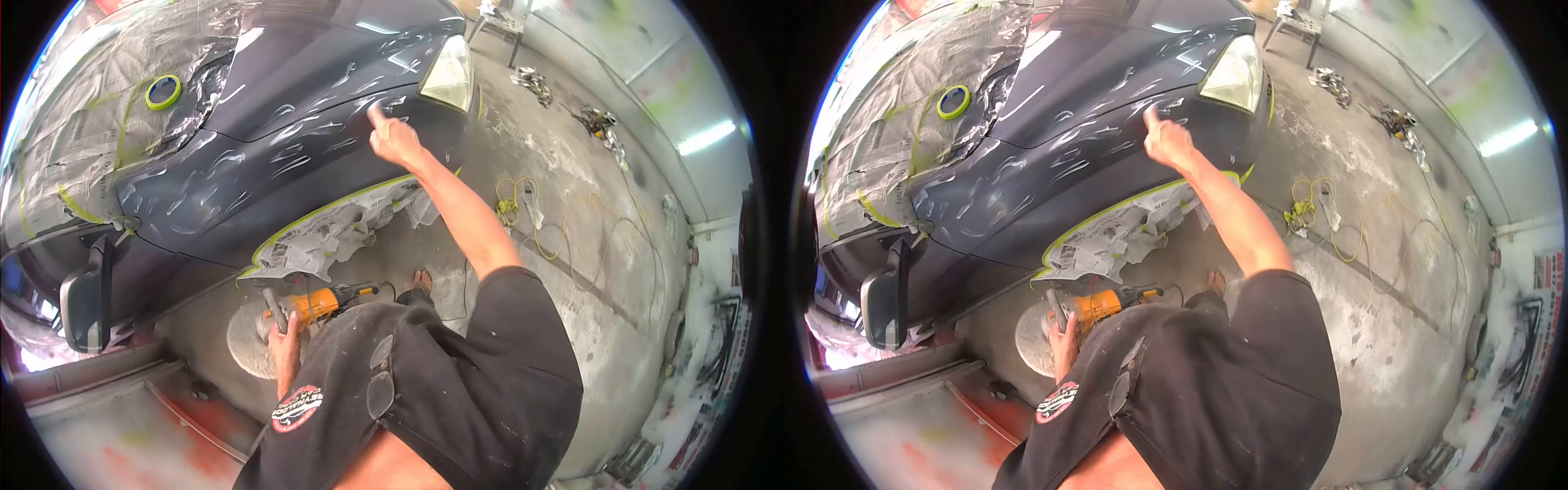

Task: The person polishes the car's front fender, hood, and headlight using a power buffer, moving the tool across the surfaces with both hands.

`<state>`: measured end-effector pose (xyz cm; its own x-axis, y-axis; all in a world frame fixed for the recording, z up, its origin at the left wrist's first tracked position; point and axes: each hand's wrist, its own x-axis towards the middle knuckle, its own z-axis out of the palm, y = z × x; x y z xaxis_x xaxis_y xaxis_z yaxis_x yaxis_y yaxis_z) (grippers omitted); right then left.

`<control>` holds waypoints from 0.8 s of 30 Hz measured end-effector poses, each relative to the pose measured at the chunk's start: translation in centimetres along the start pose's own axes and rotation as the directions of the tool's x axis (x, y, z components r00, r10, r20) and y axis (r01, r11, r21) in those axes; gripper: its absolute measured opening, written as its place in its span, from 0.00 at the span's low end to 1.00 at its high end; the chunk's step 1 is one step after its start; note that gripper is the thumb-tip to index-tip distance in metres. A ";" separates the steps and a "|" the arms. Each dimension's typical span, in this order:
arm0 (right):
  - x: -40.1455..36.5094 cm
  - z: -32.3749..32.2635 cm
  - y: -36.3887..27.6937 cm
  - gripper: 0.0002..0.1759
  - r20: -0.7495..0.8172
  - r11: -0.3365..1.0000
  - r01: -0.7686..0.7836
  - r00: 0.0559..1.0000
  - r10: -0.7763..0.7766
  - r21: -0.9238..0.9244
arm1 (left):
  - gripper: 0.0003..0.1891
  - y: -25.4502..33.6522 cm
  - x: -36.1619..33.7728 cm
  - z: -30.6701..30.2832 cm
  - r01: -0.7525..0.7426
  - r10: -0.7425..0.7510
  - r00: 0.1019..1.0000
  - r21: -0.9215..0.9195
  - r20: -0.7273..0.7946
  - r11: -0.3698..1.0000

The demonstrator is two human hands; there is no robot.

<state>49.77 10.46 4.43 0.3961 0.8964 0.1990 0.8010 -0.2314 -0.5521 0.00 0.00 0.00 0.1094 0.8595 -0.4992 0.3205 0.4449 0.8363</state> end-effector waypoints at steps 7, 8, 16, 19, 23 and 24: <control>-10.1 -0.1 3.7 0.46 0.613 0.774 -0.386 0.790 -0.003 0.502 | 0.16 12.4 -6.9 13.2 -0.466 0.413 0.884 0.330 0.219 0.821; -10.6 -0.4 4.3 0.47 0.624 0.675 -0.467 0.781 0.014 0.570 | 0.16 15.5 -8.7 15.5 -0.542 0.472 0.837 0.305 0.276 0.783; -13.4 -8.3 6.6 0.32 0.444 -0.081 -0.438 0.890 0.099 0.895 | 0.18 22.2 -13.3 23.9 -0.869 0.683 0.455 0.117 0.571 0.481; -15.4 -11.5 6.7 0.30 0.419 0.024 -0.447 0.854 0.309 0.894 | 0.19 22.3 -13.3 25.2 -0.877 0.651 0.426 0.109 0.628 0.469; -16.6 -11.3 7.6 0.31 0.408 0.106 -0.499 0.798 0.444 0.860 | 0.19 22.0 -11.8 26.4 -0.887 0.659 0.388 0.066 0.645 0.457; -16.7 -11.7 7.0 0.31 0.405 0.114 -0.507 0.787 0.465 0.855 | 0.19 22.1 -11.4 26.3 -0.884 0.651 0.380 0.050 0.658 0.465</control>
<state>54.03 -10.61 6.72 0.5022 0.7515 -0.4278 -0.4933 -0.1573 -0.8555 30.55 -6.59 18.26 0.8690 0.4502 0.2054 0.0992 -0.5651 0.8190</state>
